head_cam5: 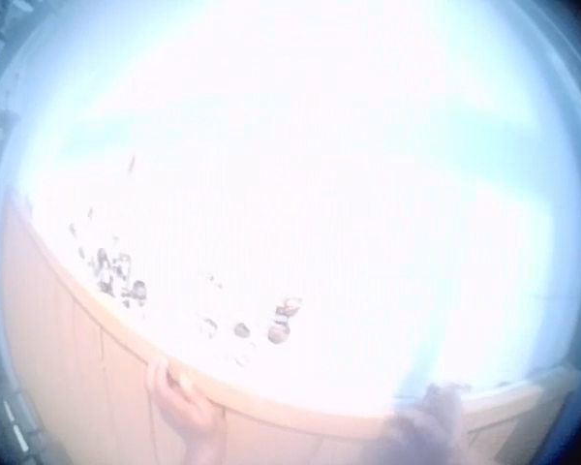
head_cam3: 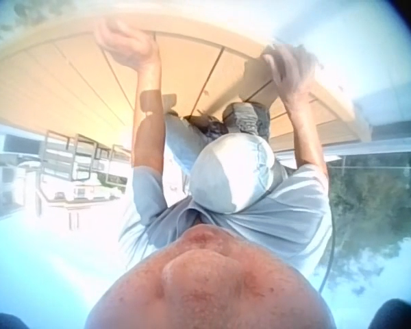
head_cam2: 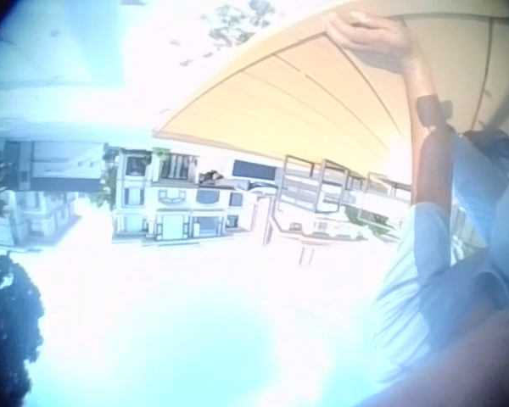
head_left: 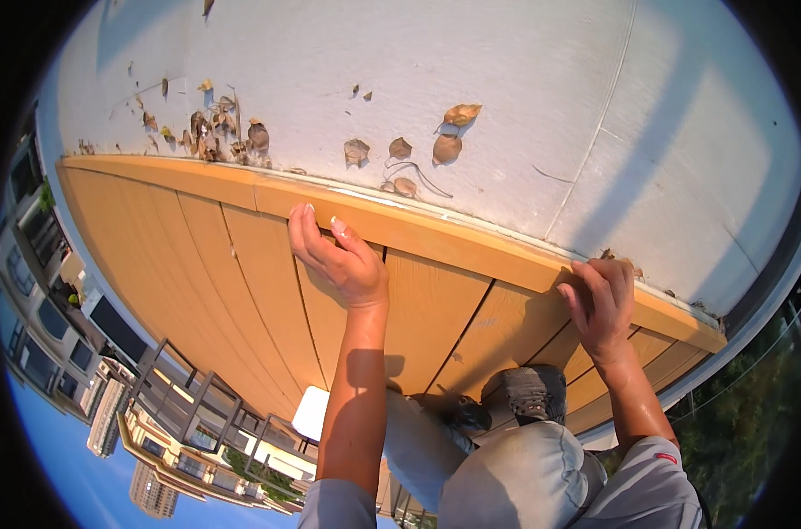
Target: The person applies a line of white sealant to the edge of a deck, presses a trim piece onto the sealant, and then secures the trim using a power drill and screws.
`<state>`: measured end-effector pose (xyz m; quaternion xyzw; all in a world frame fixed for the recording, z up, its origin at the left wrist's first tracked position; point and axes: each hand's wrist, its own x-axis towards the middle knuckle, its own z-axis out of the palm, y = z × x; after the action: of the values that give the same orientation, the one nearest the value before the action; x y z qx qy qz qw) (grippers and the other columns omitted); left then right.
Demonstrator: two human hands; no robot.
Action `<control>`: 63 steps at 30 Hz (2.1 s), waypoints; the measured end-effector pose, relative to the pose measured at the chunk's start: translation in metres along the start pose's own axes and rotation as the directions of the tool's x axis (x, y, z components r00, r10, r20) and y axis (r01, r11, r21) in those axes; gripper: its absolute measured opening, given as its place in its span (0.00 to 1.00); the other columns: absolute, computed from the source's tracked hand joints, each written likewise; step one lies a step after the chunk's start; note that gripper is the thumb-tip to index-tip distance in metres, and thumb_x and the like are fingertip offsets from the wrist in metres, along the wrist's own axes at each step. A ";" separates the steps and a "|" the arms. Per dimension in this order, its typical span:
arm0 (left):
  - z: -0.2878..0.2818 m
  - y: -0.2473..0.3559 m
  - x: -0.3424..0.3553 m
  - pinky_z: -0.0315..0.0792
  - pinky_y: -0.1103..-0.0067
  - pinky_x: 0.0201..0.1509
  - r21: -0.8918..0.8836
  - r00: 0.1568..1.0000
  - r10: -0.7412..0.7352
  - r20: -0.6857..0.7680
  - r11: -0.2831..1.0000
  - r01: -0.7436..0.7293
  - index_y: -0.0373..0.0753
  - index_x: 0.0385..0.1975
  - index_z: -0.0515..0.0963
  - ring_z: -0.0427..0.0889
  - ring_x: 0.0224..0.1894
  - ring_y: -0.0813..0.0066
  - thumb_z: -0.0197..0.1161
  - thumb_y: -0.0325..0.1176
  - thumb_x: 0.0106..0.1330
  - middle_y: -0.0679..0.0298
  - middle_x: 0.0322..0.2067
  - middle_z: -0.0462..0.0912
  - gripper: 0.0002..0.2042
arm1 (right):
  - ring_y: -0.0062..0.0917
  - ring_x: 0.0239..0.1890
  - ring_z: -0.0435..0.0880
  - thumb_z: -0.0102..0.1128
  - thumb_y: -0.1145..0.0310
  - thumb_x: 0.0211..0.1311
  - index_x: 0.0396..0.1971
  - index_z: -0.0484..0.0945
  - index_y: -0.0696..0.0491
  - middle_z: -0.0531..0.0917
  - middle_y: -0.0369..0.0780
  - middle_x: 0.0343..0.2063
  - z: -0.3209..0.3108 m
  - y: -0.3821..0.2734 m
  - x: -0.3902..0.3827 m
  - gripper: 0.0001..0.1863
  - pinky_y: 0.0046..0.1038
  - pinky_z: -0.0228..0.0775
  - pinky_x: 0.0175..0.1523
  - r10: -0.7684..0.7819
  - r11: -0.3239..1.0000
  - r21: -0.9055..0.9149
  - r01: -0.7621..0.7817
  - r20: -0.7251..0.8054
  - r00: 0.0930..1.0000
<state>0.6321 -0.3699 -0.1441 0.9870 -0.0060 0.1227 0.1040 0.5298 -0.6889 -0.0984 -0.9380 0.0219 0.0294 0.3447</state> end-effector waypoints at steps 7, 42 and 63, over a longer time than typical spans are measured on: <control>-0.001 0.005 0.004 0.68 0.58 0.67 0.049 0.999 -0.008 0.048 0.999 0.005 0.26 0.63 0.66 0.71 0.63 0.46 0.48 0.28 0.79 0.45 0.60 0.70 0.18 | 0.37 0.35 0.75 0.77 0.66 0.51 0.38 0.81 0.50 0.79 0.38 0.35 0.019 -0.003 0.009 0.15 0.36 0.69 0.41 0.038 0.997 0.060 -0.042 0.060 0.997; -0.002 0.001 0.007 0.70 0.56 0.68 0.065 0.996 -0.018 0.082 0.998 0.012 0.25 0.66 0.64 0.71 0.64 0.40 0.47 0.26 0.75 0.45 0.57 0.68 0.22 | 0.39 0.41 0.80 0.68 0.75 0.54 0.39 0.81 0.55 0.79 0.42 0.35 0.085 -0.079 0.121 0.12 0.37 0.76 0.45 -0.037 0.880 0.453 -0.142 0.364 0.931; -0.002 0.002 0.004 0.65 0.54 0.68 -0.001 0.993 -0.047 0.105 0.999 0.048 0.26 0.70 0.60 0.67 0.65 0.38 0.46 0.23 0.71 0.43 0.59 0.64 0.26 | 0.35 0.58 0.76 0.58 0.75 0.63 0.65 0.79 0.44 0.80 0.40 0.52 0.115 -0.081 0.211 0.28 0.36 0.78 0.53 -0.464 0.886 0.365 0.287 0.693 0.552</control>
<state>0.6355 -0.3714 -0.1409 0.9917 0.0119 0.0682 0.1082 0.7410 -0.5574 -0.1489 -0.7766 -0.3247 0.3449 0.4154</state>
